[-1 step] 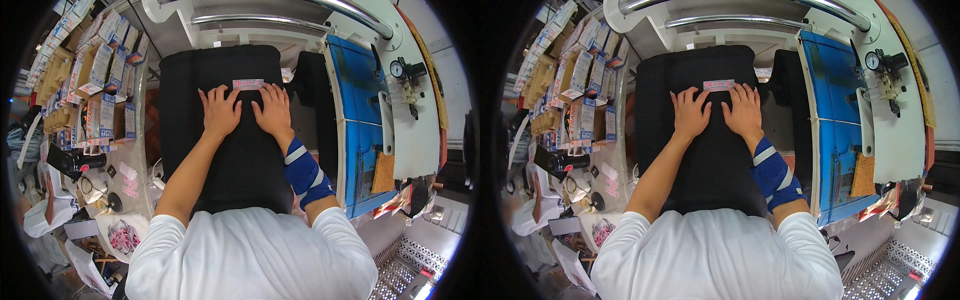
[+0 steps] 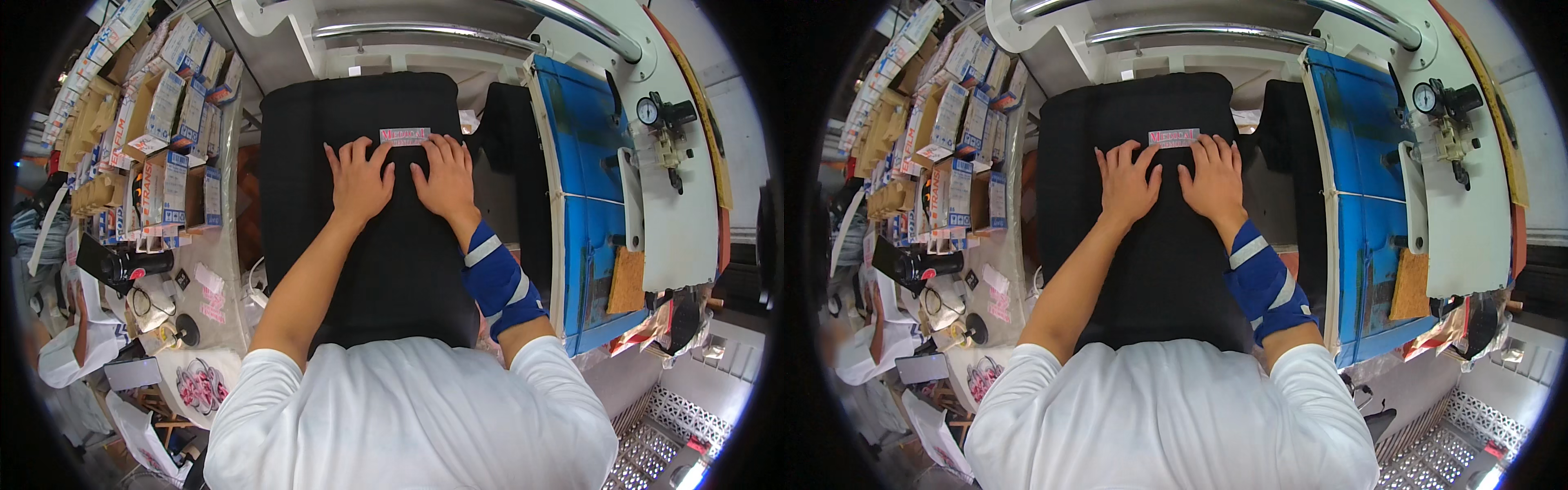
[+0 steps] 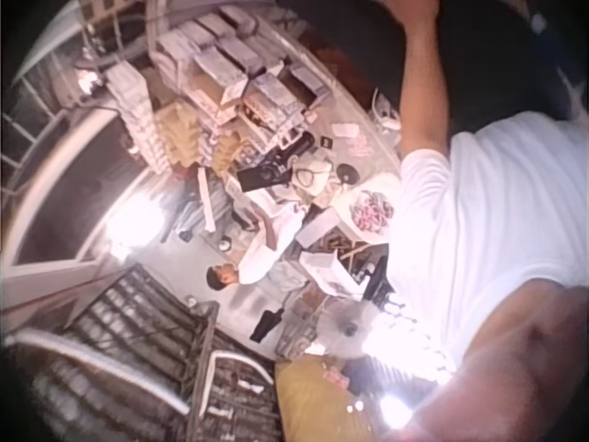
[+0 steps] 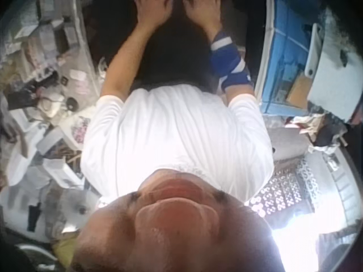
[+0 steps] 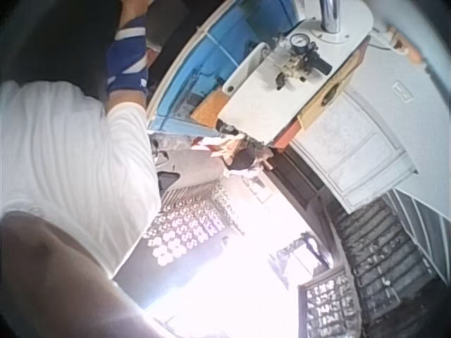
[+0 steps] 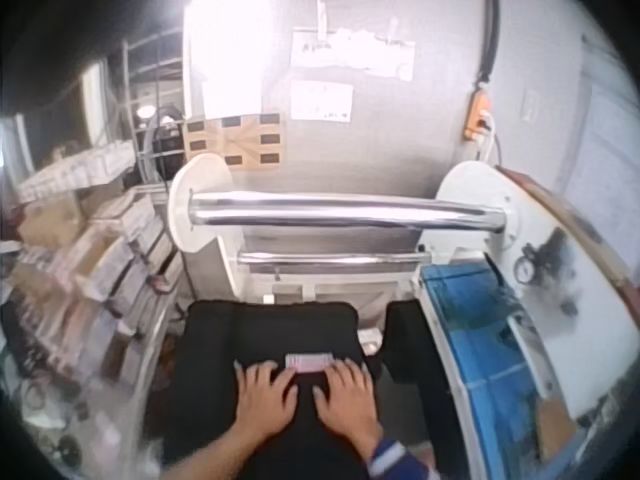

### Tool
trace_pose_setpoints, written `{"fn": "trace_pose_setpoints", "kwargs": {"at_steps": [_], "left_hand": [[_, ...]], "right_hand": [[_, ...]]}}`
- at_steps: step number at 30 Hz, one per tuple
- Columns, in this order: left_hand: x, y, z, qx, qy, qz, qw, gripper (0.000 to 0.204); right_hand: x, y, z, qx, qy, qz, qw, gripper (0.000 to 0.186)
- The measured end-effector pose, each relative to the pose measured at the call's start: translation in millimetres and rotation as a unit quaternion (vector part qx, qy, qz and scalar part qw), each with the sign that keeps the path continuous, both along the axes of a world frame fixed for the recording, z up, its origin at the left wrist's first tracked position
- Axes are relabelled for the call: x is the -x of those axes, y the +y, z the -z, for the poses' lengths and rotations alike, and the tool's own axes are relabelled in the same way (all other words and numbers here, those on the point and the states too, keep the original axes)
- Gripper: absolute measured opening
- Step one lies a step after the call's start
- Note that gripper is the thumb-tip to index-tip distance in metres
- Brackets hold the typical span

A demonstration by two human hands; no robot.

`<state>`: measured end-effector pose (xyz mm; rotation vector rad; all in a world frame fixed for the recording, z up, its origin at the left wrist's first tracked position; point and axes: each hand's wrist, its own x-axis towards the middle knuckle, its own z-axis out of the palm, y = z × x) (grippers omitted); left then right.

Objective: The person places a black t-shirt on a heat press, aligns a transfer sheet with a medical technology design, and closes the press. After pressing, the person removes the t-shirt and places it on a nearby chair, then repeats the process with another t-shirt.

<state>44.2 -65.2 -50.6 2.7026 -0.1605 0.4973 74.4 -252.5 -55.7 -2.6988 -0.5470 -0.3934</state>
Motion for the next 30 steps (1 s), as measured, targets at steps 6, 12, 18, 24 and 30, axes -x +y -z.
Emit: {"fn": "trace_pose_setpoints", "kwargs": {"at_steps": [6, 12, 18, 24, 30], "left_hand": [[-28, -7, -19, 0.030, 0.106, -0.049, 0.993, 0.033], [-16, -2, 16, 0.108, -0.021, -0.088, 0.990, 0.024], [-12, -1, 28, 0.034, -0.075, -0.066, 0.994, 0.027], [2, 9, 15, 0.172, -0.133, -0.040, 0.975, 0.023], [121, -18, -92, 0.506, 0.020, 0.173, 0.845, 0.018]], "right_hand": [[-39, 14, -24, 0.033, 0.113, 0.079, 0.990, 0.039], [0, -38, -33, -0.181, 0.052, 0.108, 0.976, 0.038], [139, -127, -109, -0.353, 0.217, 0.030, 0.910, 0.016], [198, -306, -200, -0.294, -0.220, 0.317, 0.875, 0.017], [188, -378, -192, 0.074, -0.063, 0.376, 0.922, 0.062]]}}
